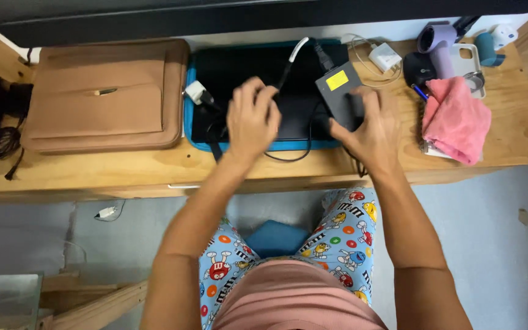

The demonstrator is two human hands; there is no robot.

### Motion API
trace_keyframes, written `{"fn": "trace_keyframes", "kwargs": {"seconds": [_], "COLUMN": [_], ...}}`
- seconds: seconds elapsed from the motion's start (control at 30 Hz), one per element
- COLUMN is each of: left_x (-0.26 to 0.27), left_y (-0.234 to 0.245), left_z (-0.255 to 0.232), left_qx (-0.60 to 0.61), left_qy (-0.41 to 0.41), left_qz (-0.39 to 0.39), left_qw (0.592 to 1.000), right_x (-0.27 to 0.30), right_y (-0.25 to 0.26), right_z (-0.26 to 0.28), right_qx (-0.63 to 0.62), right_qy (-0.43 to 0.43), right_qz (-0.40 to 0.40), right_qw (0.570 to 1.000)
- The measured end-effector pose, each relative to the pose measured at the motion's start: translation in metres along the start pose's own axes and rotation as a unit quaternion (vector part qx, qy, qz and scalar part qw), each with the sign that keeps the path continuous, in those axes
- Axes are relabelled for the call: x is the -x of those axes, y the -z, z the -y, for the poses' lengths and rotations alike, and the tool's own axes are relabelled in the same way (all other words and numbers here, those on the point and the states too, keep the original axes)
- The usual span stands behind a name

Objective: The person wipes a black power adapter with a pink cloth, then wipes and coils the attached power cable. The person places the adapter and cable on a blue laptop sleeve and later moves them to a glass-topped side table.

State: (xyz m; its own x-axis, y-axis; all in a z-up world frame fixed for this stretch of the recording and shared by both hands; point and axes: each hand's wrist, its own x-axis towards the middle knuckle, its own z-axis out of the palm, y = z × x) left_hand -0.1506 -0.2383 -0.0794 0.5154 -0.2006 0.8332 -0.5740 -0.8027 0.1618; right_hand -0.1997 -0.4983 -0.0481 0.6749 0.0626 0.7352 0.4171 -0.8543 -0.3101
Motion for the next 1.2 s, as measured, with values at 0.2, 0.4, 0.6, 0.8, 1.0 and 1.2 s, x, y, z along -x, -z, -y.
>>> {"fn": "trace_keyframes", "kwargs": {"seconds": [0.2, 0.4, 0.6, 0.8, 1.0, 1.2], "left_x": [0.028, 0.080, 0.027, 0.047, 0.044, 0.038], "left_y": [-0.038, -0.110, -0.006, 0.000, 0.015, 0.011], "left_z": [-0.068, -0.050, -0.083, -0.074, -0.079, -0.085], "left_qx": [0.451, 0.720, 0.799, 0.862, 0.877, 0.814], "left_qy": [0.267, 0.480, 0.456, 0.426, 0.412, 0.497], "left_qz": [0.099, 0.093, 0.032, 0.097, 0.095, 0.096], "left_qw": [0.846, 0.492, 0.390, 0.259, 0.229, 0.283], "right_x": [0.008, 0.002, 0.000, 0.057, 0.033, -0.025], "right_y": [0.005, 0.019, 0.058, 0.037, 0.079, 0.106], "right_z": [0.029, 0.035, -0.122, -0.276, -0.242, -0.078], "right_qx": [-0.024, -0.051, 0.192, 0.184, 0.204, -0.060], "right_qy": [0.041, 0.038, -0.124, -0.339, -0.211, -0.118], "right_qz": [-0.017, 0.031, 0.023, 0.127, -0.033, -0.148], "right_qw": [0.999, 0.998, 0.973, 0.914, 0.955, 0.980]}}
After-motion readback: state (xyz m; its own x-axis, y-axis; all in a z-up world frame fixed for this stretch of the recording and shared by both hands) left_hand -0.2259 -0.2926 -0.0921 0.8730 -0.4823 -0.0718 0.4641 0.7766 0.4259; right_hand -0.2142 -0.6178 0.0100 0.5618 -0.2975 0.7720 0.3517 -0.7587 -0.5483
